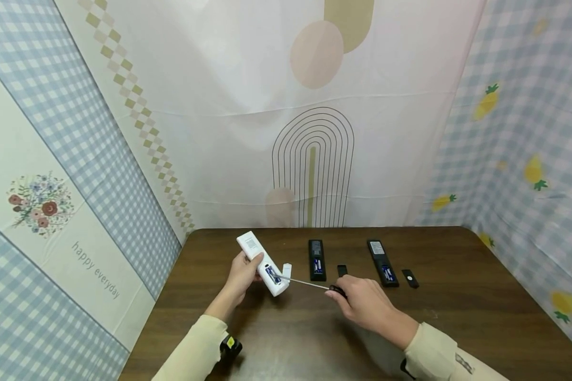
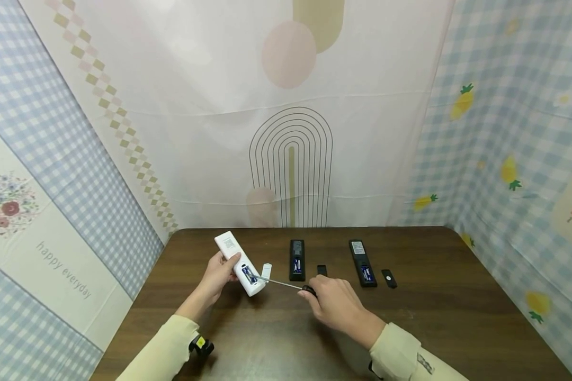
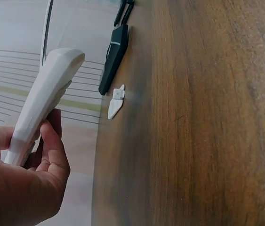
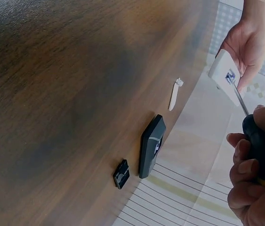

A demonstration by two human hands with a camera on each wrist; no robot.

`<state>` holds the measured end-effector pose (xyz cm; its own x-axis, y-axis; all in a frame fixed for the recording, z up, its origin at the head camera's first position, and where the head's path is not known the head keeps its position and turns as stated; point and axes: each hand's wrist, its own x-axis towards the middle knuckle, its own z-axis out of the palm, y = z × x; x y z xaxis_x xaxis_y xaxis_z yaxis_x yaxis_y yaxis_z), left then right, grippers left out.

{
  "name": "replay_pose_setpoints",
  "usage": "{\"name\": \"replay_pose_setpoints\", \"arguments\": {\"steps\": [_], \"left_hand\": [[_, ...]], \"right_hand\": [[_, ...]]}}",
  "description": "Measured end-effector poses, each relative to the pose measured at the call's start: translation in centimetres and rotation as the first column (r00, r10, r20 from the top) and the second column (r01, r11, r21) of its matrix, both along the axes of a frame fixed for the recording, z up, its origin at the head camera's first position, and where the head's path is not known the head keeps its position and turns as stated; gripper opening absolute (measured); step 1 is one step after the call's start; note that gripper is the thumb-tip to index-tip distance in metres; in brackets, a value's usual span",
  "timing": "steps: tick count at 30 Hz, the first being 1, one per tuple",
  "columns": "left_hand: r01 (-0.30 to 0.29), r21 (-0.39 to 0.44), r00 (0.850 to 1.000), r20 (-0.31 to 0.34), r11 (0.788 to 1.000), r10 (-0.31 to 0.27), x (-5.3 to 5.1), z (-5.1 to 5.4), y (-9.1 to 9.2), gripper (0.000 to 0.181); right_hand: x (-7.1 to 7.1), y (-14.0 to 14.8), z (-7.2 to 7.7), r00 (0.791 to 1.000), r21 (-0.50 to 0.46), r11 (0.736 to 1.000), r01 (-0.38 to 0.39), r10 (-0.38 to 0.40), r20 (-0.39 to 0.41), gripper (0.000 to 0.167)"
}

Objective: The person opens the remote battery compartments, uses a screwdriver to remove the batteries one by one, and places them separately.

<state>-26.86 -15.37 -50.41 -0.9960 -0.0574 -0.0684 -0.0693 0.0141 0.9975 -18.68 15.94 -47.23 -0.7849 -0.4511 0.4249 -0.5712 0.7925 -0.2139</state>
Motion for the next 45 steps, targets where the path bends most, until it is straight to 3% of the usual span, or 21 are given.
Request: {"name": "replay_pose_setpoints", "arguments": {"steps": [7,10,13,16,19,22,26,29,38,45], "left_hand": [[0.017,-0.043,1.000,-0.001,0.999,-0.017,0.0,-0.4,0.1,0.032],[0.027,-0.065,0.999,-0.017,0.998,-0.028,0.0,-0.5,0.3,0.033],[0.024,-0.065,0.999,-0.023,0.998,-0.025,-0.1,-0.7,0.5,0.032],[0.007,-0.056,1.000,-0.021,0.998,-0.008,-0.3,-1.0,0.6,0.031],[-0.017,-0.077,0.999,-0.030,0.997,0.014,-0.3,-1.0,0.8,0.030],[-0.034,-0.105,0.999,-0.036,0.994,0.031,-0.3,-0.9,0.9,0.031],[-0.053,-0.111,0.998,-0.026,0.992,0.050,-0.5,-1.1,0.7,0.032],[-0.056,-0.100,0.998,-0.016,0.993,0.054,-0.7,-1.4,0.5,0.034],[-0.075,-0.067,0.997,0.019,0.995,0.076,-1.6,-1.8,0.3,0.036],[-0.112,-0.138,0.993,0.011,0.984,0.114,-2.8,-1.6,0.6,0.035]], "right_hand": [[0.0,-0.6,0.3,0.999,0.083,0.997,-0.008,0.011,-0.037,0.032],[0.1,-1.0,0.6,0.993,0.158,0.987,-0.021,0.038,-0.110,0.032],[0.1,-1.6,1.0,0.972,0.232,0.972,-0.042,0.094,-0.216,0.030],[0.0,-2.2,1.1,0.933,0.284,0.957,-0.060,0.154,-0.324,0.028],[-0.2,-2.7,1.3,0.913,0.308,0.949,-0.065,0.181,-0.367,0.028],[-0.4,-3.0,1.3,0.931,0.295,0.953,-0.072,0.171,-0.324,0.029],[-0.8,-2.8,1.1,0.975,0.216,0.973,-0.076,0.118,-0.186,0.030],[-1.2,-2.6,0.9,0.992,0.151,0.986,-0.073,0.086,-0.087,0.034],[-2.3,-2.9,0.6,0.993,0.051,0.997,-0.049,0.043,0.111,0.040],[-2.9,-3.8,0.4,0.988,0.058,0.998,0.016,-0.024,0.151,0.039]]}}
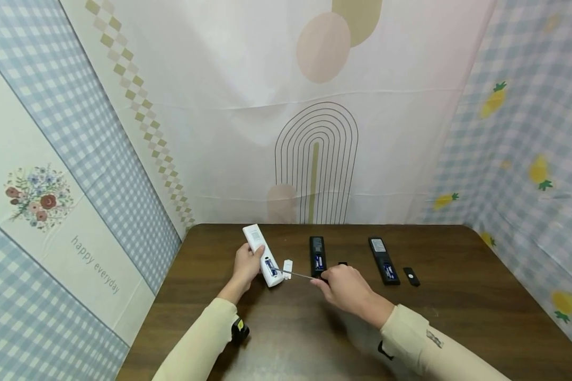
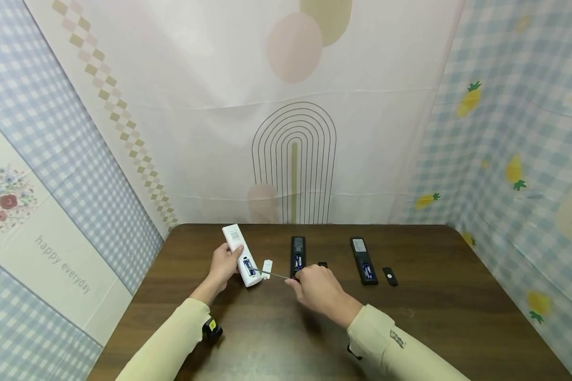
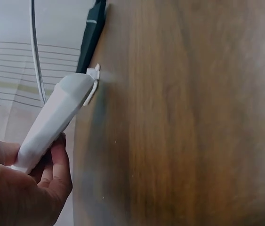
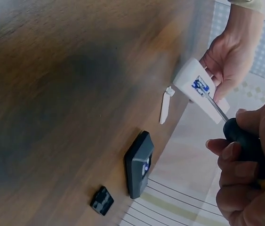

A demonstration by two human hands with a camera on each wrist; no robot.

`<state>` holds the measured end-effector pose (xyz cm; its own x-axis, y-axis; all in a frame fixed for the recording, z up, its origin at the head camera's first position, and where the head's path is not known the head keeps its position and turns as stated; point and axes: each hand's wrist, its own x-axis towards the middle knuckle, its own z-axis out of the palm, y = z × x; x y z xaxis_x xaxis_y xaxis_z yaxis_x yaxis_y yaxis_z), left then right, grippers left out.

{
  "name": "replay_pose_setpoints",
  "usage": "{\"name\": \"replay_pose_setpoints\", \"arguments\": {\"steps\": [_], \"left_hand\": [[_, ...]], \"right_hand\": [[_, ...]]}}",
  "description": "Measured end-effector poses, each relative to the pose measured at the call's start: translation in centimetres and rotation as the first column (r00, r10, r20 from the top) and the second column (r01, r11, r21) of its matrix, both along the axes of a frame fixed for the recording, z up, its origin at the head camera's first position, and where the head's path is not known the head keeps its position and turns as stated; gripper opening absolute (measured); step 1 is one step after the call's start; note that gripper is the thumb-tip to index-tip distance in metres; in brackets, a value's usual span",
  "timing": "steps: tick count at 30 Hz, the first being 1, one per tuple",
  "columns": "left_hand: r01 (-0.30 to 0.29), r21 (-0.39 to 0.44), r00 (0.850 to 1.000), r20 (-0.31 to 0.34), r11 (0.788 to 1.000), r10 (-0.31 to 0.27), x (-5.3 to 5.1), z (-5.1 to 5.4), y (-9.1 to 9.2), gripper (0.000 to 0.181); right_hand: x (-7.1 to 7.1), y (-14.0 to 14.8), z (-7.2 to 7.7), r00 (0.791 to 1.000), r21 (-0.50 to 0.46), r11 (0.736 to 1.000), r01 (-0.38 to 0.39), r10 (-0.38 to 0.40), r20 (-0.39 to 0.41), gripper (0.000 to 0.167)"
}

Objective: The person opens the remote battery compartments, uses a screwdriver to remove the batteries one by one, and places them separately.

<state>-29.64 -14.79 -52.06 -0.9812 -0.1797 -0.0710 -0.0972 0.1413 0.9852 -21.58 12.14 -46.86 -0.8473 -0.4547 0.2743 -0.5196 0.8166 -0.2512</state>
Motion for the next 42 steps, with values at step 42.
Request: {"name": "replay_pose_setpoints", "arguments": {"steps": [42], "left_hand": [[-0.063,-0.102,0.998,0.001,0.993,0.063,-2.1,-0.2,0.1,0.037]], "right_hand": [[-2.5,-0.3,-0.5,0.973,-0.128,0.991,0.028,0.002,0.233,0.040]]}}
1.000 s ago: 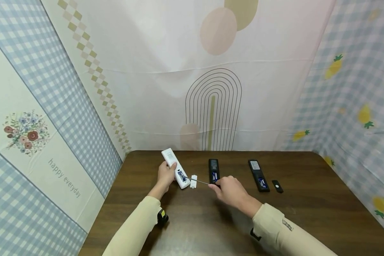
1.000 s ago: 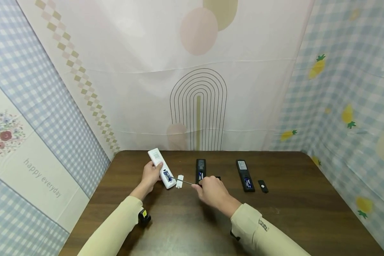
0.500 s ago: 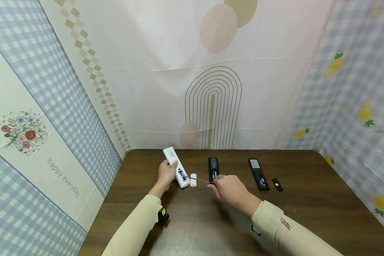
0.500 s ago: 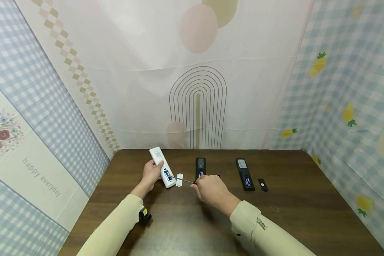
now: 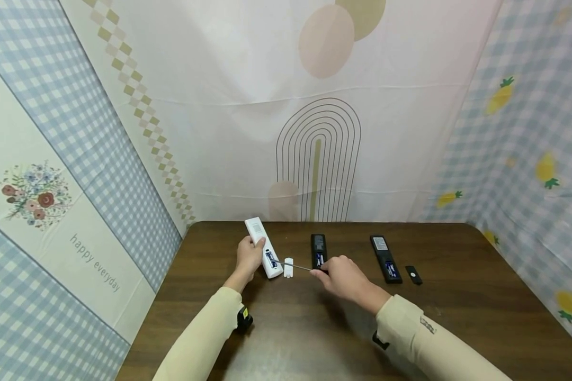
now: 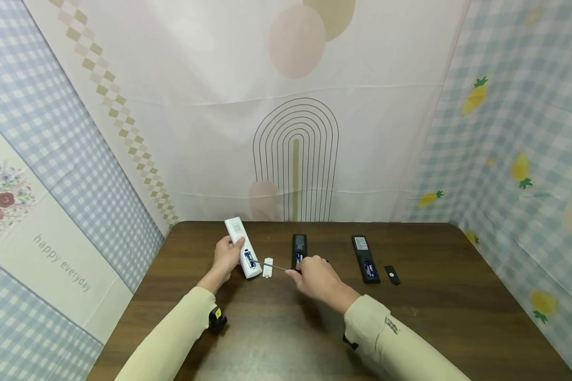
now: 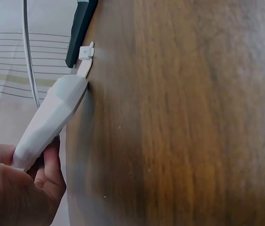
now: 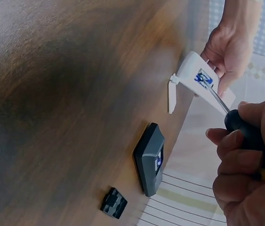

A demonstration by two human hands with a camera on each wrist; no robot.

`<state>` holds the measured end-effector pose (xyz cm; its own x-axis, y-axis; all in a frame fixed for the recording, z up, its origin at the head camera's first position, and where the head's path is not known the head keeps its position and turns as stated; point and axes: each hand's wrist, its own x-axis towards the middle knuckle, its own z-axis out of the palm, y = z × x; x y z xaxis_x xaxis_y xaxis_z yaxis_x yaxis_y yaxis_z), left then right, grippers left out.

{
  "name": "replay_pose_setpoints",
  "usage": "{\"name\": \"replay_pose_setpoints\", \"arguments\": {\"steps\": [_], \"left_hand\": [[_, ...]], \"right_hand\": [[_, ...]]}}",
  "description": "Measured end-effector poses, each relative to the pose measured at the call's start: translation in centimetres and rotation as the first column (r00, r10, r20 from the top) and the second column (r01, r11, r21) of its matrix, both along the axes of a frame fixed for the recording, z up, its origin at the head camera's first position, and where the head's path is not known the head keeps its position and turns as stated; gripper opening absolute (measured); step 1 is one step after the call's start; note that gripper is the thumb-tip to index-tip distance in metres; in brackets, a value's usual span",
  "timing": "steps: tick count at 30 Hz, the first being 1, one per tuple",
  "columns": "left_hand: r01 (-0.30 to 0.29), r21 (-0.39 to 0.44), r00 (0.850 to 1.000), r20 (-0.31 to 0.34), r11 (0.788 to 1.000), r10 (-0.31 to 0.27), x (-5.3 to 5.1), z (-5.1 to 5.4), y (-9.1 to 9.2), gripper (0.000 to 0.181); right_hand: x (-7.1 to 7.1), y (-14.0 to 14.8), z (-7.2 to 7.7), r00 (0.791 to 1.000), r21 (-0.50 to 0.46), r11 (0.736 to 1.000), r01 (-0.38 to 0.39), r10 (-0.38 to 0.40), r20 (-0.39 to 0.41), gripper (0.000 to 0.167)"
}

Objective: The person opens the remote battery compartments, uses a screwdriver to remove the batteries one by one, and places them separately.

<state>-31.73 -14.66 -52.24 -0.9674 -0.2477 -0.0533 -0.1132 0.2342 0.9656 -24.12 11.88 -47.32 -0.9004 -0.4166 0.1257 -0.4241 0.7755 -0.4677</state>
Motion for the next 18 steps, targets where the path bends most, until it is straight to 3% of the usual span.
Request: {"name": "replay_pose_setpoints", "arguments": {"steps": [12,15,18], "left_hand": [[-0.006,-0.004,1.000,0.016,1.000,0.006,-0.2,0.0,-0.2,0.036],[-0.004,-0.011,1.000,0.018,1.000,0.004,-0.4,-0.1,-0.1,0.037],[-0.012,-0.005,1.000,0.016,1.000,0.012,-0.5,-0.3,-0.1,0.037]], "right_hand": [[-0.4,0.1,-0.7,0.988,-0.083,0.994,0.074,-0.061,0.144,0.046],[-0.3,0.0,-0.9,0.990,-0.096,0.991,0.089,-0.077,0.120,0.037],[-0.2,0.0,-1.2,0.995,-0.084,0.994,0.076,-0.071,0.066,0.038]]}}
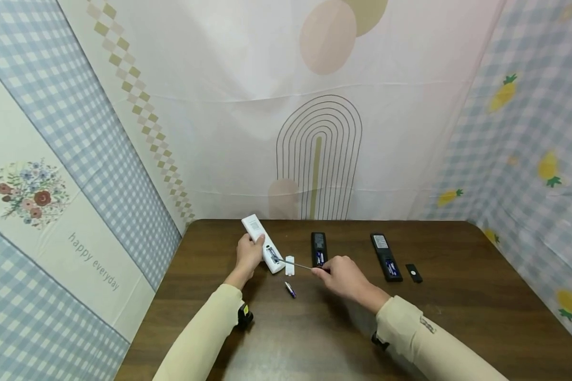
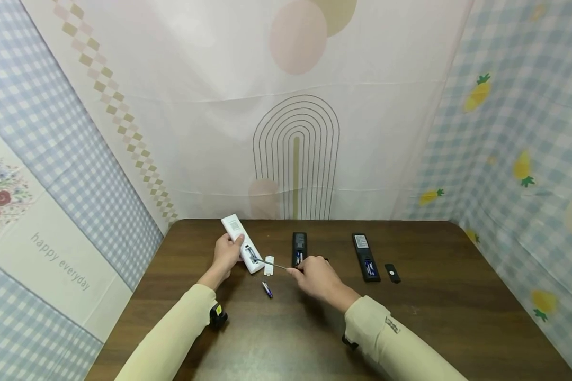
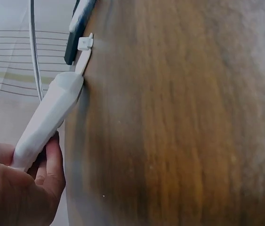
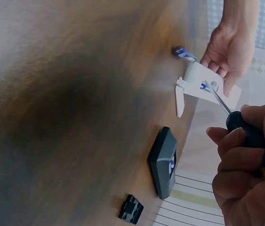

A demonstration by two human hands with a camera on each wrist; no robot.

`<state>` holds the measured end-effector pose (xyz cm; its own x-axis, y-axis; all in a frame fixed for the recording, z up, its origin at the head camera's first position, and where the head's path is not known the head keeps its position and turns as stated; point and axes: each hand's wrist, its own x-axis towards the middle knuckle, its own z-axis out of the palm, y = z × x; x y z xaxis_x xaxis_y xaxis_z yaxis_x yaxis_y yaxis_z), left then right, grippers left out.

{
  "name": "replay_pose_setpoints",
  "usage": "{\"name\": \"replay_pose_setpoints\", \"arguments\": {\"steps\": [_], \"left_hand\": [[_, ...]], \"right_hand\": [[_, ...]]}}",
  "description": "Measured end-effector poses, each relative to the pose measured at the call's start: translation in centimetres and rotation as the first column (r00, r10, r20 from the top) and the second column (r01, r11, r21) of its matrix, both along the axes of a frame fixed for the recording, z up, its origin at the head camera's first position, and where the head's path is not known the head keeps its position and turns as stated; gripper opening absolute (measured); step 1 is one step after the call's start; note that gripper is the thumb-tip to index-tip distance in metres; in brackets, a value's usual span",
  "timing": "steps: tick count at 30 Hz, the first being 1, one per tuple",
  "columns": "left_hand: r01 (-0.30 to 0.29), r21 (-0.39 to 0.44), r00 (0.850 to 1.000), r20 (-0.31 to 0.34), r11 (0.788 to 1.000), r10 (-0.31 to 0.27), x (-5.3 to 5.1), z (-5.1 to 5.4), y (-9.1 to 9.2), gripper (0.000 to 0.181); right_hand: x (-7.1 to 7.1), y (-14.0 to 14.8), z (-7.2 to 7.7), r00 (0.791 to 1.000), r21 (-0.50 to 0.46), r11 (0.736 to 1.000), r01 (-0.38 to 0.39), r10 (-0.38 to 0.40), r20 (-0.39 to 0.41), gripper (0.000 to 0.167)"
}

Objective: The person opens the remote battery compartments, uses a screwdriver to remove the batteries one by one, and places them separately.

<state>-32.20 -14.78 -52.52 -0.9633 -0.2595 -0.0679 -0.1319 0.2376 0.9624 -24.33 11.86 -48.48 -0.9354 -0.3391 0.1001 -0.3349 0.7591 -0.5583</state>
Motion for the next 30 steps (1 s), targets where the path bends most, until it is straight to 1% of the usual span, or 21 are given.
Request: {"name": "replay_pose_setpoints", "arguments": {"steps": [3,6,10,12,17,22,30], "left_hand": [[-0.008,0.019,1.000,-0.002,1.000,0.008,0.0,-0.1,-0.1,0.036],[-0.006,0.034,1.000,-0.004,0.999,0.006,0.0,0.0,-0.1,0.037],[-0.013,0.049,1.000,-0.011,0.999,0.014,0.0,0.2,-0.1,0.037],[-0.021,0.055,1.000,-0.010,0.998,0.022,0.0,0.3,-0.2,0.037],[-0.022,0.060,1.000,0.002,0.998,0.022,0.1,0.2,-0.2,0.037],[-0.016,0.067,1.000,0.011,0.998,0.015,0.2,0.2,-0.2,0.038],[-0.016,0.086,1.000,0.008,0.996,0.015,0.4,0.4,-0.3,0.037]], "right_hand": [[0.1,0.2,-0.4,0.999,0.023,1.000,-0.009,0.010,-0.042,0.041],[0.1,0.5,-0.9,0.998,0.036,0.999,0.005,-0.003,-0.064,0.041],[0.3,1.1,-1.4,0.998,0.042,0.999,0.034,-0.032,-0.053,0.042],[0.4,1.3,-1.5,0.999,0.034,0.999,0.042,-0.041,-0.034,0.042],[0.6,1.5,-1.6,0.999,0.015,0.999,0.045,-0.045,-0.016,0.041],[0.8,1.4,-1.6,0.999,0.013,0.999,0.049,-0.049,-0.015,0.039],[0.9,1.2,-1.6,0.998,0.032,0.998,0.050,-0.049,-0.024,0.040]]}}
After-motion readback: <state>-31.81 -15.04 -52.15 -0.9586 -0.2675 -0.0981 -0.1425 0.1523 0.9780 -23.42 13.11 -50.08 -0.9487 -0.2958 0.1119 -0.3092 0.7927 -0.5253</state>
